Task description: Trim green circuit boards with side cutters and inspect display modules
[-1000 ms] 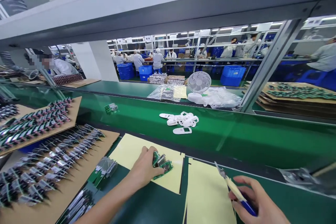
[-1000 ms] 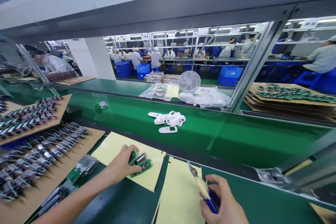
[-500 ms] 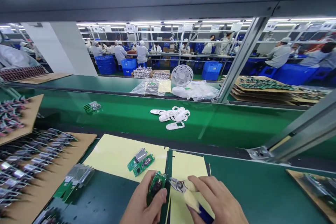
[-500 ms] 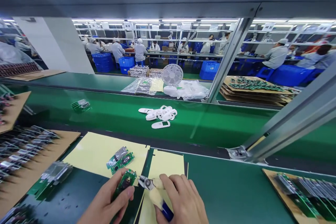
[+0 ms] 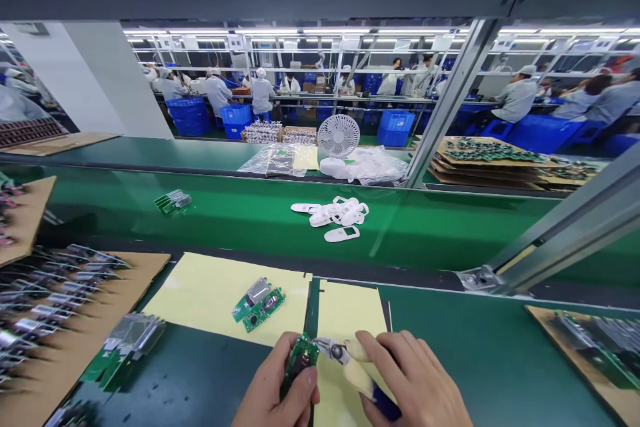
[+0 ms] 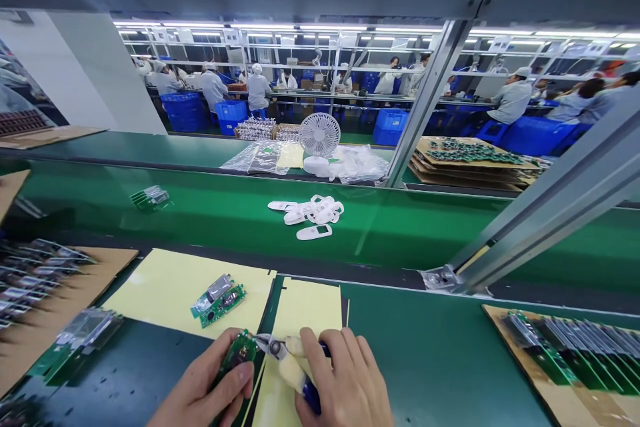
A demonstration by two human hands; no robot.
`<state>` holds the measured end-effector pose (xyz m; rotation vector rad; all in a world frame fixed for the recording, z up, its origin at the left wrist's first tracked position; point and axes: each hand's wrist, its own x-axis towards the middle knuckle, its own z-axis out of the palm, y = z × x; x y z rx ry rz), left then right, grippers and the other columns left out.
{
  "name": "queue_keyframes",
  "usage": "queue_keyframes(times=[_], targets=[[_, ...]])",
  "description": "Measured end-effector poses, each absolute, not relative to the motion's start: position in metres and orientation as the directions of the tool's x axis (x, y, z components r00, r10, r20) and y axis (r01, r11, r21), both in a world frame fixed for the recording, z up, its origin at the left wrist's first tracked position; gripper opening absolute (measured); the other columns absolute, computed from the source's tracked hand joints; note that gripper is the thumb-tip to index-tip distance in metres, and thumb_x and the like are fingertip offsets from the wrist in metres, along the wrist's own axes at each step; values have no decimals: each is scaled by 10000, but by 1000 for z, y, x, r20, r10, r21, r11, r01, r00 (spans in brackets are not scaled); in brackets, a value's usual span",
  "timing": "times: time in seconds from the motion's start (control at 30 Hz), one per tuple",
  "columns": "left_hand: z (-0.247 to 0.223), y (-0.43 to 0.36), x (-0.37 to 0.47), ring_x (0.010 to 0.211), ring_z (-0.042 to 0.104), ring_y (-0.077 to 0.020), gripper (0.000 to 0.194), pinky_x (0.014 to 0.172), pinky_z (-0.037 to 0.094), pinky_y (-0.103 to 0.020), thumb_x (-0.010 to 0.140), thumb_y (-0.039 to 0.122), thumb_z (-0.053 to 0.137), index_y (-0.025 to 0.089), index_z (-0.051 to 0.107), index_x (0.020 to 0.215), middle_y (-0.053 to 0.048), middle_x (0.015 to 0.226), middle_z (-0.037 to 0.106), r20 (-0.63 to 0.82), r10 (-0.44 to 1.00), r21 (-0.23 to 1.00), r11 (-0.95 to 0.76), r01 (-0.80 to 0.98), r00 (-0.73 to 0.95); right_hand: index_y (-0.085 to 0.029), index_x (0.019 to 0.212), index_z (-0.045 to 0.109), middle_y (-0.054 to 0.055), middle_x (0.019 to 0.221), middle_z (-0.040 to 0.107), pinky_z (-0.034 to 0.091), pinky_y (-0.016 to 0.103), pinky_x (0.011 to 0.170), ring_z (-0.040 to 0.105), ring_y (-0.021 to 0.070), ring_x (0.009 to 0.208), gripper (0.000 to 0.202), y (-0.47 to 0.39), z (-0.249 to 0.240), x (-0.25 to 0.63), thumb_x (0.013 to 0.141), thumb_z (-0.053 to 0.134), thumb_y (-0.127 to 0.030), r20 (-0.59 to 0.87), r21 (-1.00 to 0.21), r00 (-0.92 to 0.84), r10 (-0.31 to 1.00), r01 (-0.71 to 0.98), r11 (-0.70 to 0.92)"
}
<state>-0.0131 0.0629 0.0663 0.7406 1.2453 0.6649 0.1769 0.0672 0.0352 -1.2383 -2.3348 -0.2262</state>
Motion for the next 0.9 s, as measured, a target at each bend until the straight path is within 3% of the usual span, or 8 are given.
queue_keyframes(times=[0.13, 0.27, 0.4, 0.53, 0.6, 0.7, 0.77, 0.9], targets=[[65, 63, -12, 452, 324, -65, 559, 385, 249, -198, 474, 691, 624, 217, 487, 738, 52, 607, 488, -576, 794, 807, 591, -24, 194, -200, 1037, 483, 56, 766, 562, 413, 282, 565, 521, 202, 664, 384, 65, 30, 173, 668, 406, -128, 506, -93, -408, 760, 850, 518], [65, 62, -17, 456, 321, -65, 575, 389, 222, -201, 470, 712, 602, 218, 488, 741, 55, 586, 472, -575, 796, 809, 588, -13, 186, -206, 1019, 483, 57, 729, 544, 391, 303, 546, 507, 213, 631, 343, 69, 25, 166, 720, 328, -141, 594, -72, -388, 705, 847, 527], [65, 62, -29, 431, 308, -57, 565, 394, 205, -214, 508, 667, 626, 225, 467, 823, 71, 565, 468, -565, 805, 808, 584, -78, 179, -180, 993, 492, 57, 717, 549, 401, 292, 542, 520, 203, 618, 325, 81, 33, 154, 723, 321, -118, 608, 0, -472, 639, 804, 594], [69, 62, -49, 449, 322, -70, 750, 411, 202, -213, 517, 580, 686, 222, 331, 1072, 90, 541, 469, -625, 780, 757, 618, -211, 43, -160, 1002, 488, 65, 721, 550, 421, 301, 546, 528, 209, 622, 340, 98, 42, 132, 695, 349, -105, 579, 56, -571, 581, 739, 671], [72, 62, -61, 453, 306, -68, 714, 409, 177, -209, 522, 560, 691, 231, 334, 1046, 96, 532, 457, -624, 781, 760, 604, -240, -12, -157, 1027, 489, 72, 746, 558, 425, 298, 539, 531, 214, 635, 370, 107, 43, 119, 671, 403, -105, 529, 46, -622, 577, 700, 712], [75, 66, -83, 437, 254, -57, 532, 402, 145, -209, 541, 529, 687, 238, 394, 876, 108, 503, 415, -583, 812, 794, 564, -229, -20, -170, 1022, 524, 61, 751, 575, 419, 272, 513, 537, 199, 610, 411, 121, 46, 96, 619, 494, -97, 400, -39, -691, 602, 643, 764], [77, 71, -98, 438, 277, -58, 501, 403, 165, -207, 563, 493, 688, 240, 380, 867, 106, 512, 428, -596, 803, 785, 577, -226, -17, -186, 1006, 550, 48, 747, 591, 406, 259, 501, 540, 190, 595, 400, 129, 52, 81, 615, 524, -103, 277, -145, -701, 657, 646, 750], [79, 81, -122, 451, 321, -56, 413, 399, 167, -196, 625, 409, 673, 232, 381, 858, 100, 536, 444, -609, 793, 775, 590, -227, -19, -220, 791, 601, -12, 697, 600, 391, 206, 534, 536, 141, 606, 208, 147, 68, 56, 669, 490, -93, 8, -388, -721, 693, 636, 667]])
